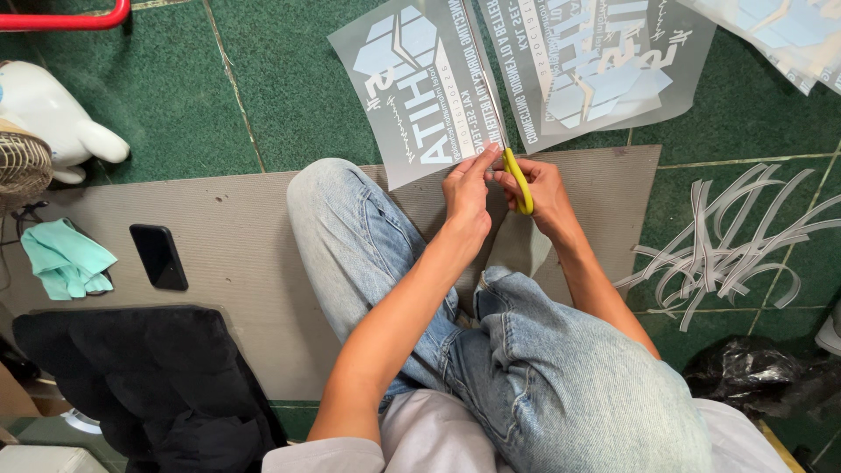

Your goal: The person sits on the floor and uses scissors to trim printed transparency film sheets, cutting along the edges of the printed designs. They set finished sheets aside, gather cut scraps into a pile, and continue cutting additional sheets one at a time.

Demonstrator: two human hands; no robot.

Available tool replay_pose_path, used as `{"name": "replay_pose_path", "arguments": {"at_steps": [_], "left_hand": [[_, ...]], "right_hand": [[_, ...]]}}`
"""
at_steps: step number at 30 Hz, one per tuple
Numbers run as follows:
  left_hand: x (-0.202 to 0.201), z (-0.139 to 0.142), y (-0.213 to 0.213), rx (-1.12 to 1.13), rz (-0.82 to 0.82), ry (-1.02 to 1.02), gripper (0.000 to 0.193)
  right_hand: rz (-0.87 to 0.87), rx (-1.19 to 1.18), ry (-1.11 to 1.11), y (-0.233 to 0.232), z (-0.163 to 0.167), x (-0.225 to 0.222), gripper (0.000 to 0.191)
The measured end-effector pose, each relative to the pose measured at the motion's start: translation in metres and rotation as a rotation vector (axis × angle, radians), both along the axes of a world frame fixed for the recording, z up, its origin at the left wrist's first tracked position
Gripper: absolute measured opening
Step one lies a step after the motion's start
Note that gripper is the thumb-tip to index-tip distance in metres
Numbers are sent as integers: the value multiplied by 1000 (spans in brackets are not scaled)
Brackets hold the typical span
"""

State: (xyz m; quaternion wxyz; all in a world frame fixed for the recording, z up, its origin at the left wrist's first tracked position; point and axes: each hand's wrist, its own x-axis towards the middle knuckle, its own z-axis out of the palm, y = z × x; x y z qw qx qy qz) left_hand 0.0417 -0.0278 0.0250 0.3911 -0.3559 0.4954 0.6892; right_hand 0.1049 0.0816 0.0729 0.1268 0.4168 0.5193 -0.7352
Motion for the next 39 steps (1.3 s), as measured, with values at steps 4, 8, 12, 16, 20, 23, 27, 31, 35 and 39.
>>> {"name": "replay_pose_path", "arguments": {"at_steps": [4,8,12,16,20,23,27,31,35,39], "left_hand": [[0,2,-1,-22,-15,-21,32],[1,2,-3,-29,-16,-43,31],[4,4,-2,-24,-12,-31,31],[5,9,-3,-29,-15,-43,32],[4,14,-3,-18,-10,-32,31],[4,16,-4,-30,-34,-42,30],[7,17,-3,-70,-62,-85,31],[8,17,-4,-54,-49,-68,32],[9,16,-6,-34,-39,-54,31],[8,17,-7,-51,-46,-61,31]], "right_hand": [[-15,-10,19,-1,3,-2,26],[4,19,-16,0,4,-3,24],[17,30,-3,2,0,-3,23],[24,34,25,3,-4,-2,24],[28,51,23,2,-5,0,26],[10,45,15,2,-6,0,23],[8,43,40,4,-10,0,23],[30,64,25,5,-13,2,27],[6,29,47,5,-16,2,27],[2,6,50,5,-20,3,25]]}}
